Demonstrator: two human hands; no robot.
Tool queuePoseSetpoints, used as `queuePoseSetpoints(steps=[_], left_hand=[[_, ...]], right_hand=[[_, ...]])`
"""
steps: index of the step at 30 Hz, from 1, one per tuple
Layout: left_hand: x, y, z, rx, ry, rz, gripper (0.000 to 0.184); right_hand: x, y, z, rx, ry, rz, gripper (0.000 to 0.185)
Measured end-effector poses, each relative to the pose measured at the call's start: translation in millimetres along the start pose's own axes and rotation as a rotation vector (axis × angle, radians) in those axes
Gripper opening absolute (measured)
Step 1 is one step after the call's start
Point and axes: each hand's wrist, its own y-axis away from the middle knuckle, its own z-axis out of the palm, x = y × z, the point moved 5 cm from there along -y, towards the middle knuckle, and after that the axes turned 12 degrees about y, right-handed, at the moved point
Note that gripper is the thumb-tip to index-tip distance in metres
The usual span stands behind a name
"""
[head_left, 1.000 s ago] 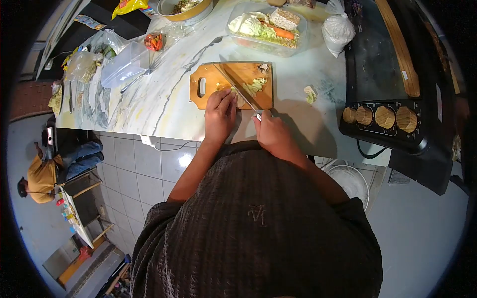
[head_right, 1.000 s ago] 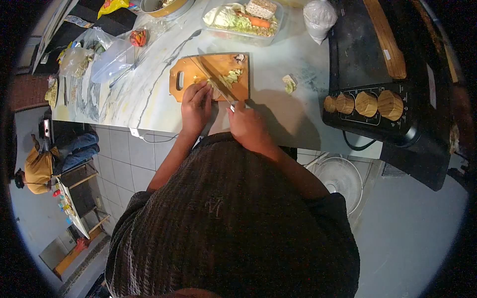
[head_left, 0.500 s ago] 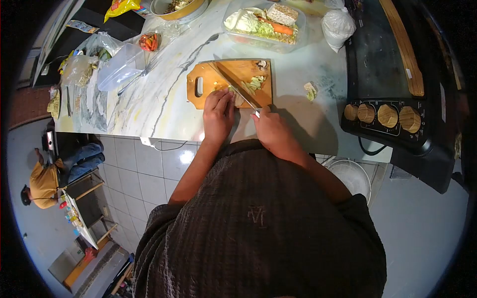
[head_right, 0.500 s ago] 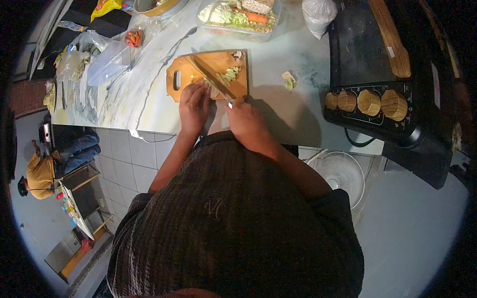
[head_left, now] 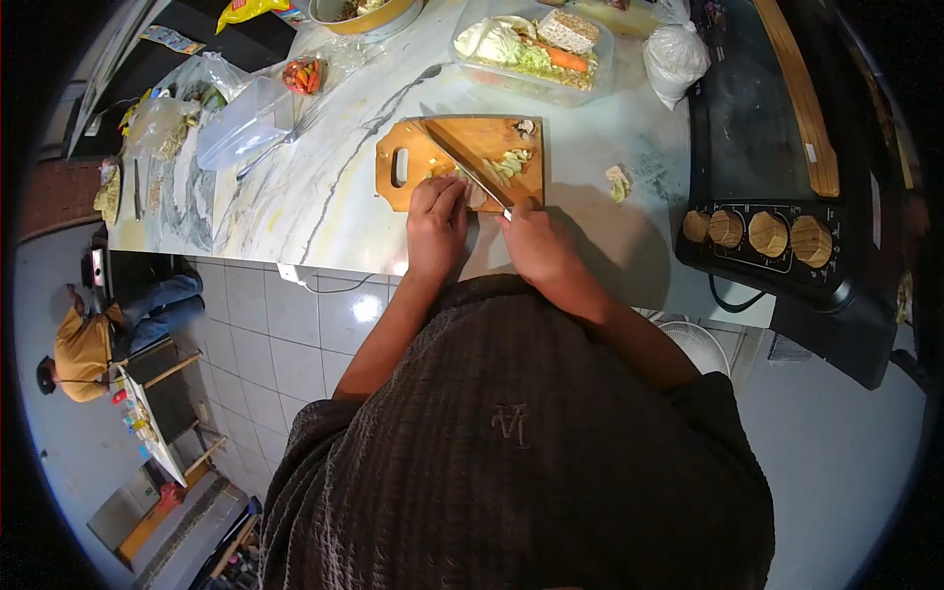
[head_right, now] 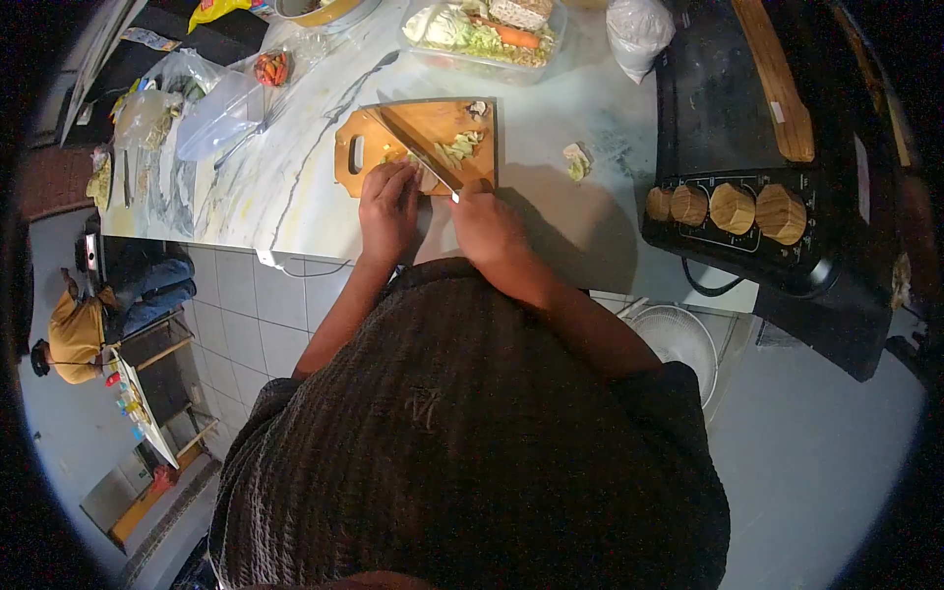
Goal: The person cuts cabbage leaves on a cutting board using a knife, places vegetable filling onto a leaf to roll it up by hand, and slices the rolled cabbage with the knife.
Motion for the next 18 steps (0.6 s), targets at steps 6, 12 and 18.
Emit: queuePoseSetpoints(steps=[6, 12, 18], left_hand=[[1.9, 0.8, 0.3, 0.029, -0.007, 0.001, 0.014], [0.4, 0.9, -0.3, 0.014, -0.007, 0.009, 0.015], [0.2, 1.4, 0.1, -0.020, -0.027, 0.000, 0.017]], right_hand=[[-1.9, 5.6, -2.8, 0.056, 0.040, -0.058, 0.035], [13.0, 28.0, -12.0, 0.030, -0.021, -0.035, 0.033], [21.4, 33.4, -11.7, 0.066, -0.013, 0.016, 0.032]])
